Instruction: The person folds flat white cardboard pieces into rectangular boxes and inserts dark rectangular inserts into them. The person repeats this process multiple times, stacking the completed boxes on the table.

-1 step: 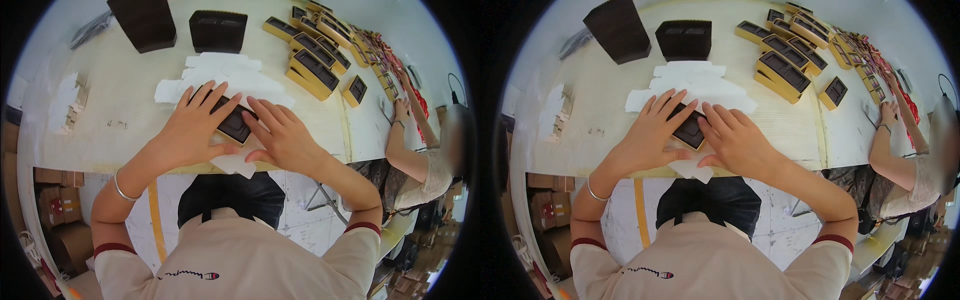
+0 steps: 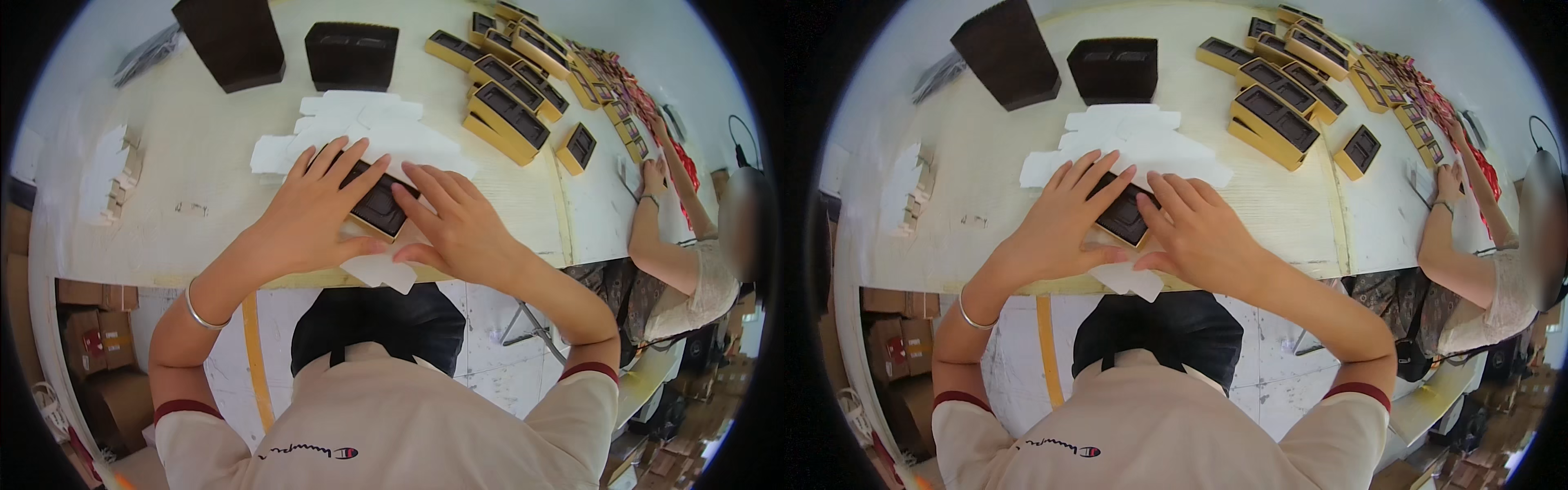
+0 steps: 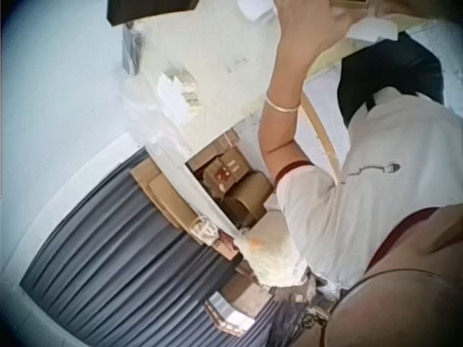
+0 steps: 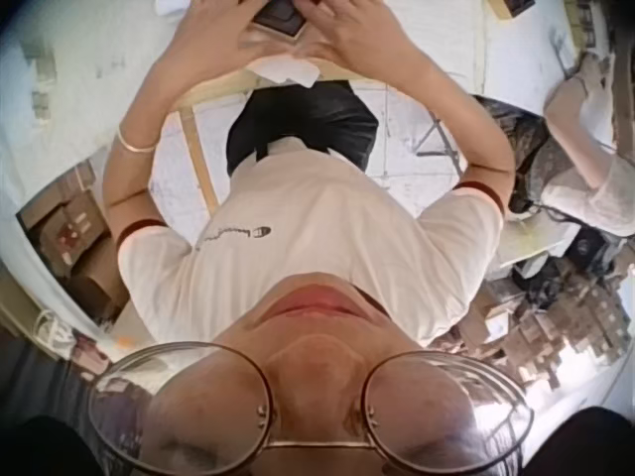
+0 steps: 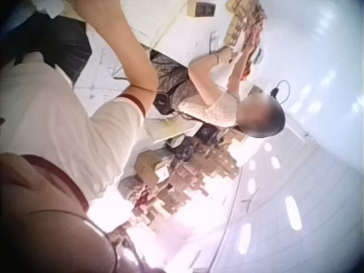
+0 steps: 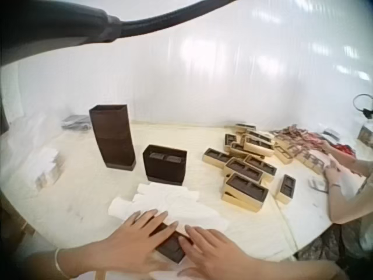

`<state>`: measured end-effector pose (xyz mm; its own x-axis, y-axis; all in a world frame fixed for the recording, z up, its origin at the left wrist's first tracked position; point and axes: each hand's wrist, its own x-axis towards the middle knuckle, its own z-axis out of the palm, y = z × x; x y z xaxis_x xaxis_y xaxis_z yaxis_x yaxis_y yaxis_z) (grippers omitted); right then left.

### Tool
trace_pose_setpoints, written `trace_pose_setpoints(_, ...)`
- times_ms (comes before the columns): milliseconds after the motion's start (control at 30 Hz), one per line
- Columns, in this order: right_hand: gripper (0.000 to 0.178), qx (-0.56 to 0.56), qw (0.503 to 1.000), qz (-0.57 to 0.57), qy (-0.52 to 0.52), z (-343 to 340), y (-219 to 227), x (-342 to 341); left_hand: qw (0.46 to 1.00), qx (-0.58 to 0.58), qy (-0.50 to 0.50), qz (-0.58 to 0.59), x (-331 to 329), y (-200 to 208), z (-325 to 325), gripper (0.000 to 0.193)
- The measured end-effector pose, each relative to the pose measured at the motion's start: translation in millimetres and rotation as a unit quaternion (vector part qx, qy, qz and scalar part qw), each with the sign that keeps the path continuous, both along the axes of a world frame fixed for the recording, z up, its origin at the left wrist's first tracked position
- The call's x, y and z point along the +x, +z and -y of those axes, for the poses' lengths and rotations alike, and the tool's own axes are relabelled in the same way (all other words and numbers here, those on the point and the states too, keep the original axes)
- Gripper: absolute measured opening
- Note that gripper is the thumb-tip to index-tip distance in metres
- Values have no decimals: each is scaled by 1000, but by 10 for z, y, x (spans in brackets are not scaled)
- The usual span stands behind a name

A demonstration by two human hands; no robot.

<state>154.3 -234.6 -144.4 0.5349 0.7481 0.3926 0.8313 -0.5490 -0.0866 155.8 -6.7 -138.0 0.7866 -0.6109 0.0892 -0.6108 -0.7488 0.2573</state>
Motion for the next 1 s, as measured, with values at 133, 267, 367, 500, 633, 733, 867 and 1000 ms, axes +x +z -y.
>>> trace_pose_setpoints(133, 47, 88, 988, -126, -4, -3, -43, -2, 987, -153, -11, -51, 91, 92, -172, 91)
trace_pose_setpoints(267, 49, 152, 966, -205, -34, 386, 264, 45, 976, -212, 41, -37, -67, 165, -353, 89)
trace_pose_setpoints(367, 46, 102, 972, -207, -48, 875, 546, 159, 995, -77, -30, -52, -194, 108, -445, 81)
trace_pose_setpoints(500, 48, 69, 983, -29, -169, 1472, 712, 713, 996, -55, -41, -50, -210, -4, -349, 68)
trace_pose_setpoints(633, 68, -18, 969, 132, -210, 1278, 758, 681, 996, -67, -57, 17, -127, -3, -287, 59)
trace_pose_setpoints(733, 82, -39, 996, -77, -20, 619, 409, 100, 994, -62, -61, 66, -157, -106, -348, 54)
trace_pose_setpoints(867, 41, -136, 986, 96, 24, 277, -103, -211, 993, -52, -21, 100, -269, -190, -252, 44)
trace_pose_setpoints(1000, 35, -31, 995, 96, 28, 309, -82, 123, 980, -23, -8, 200, -396, -206, -163, 29)
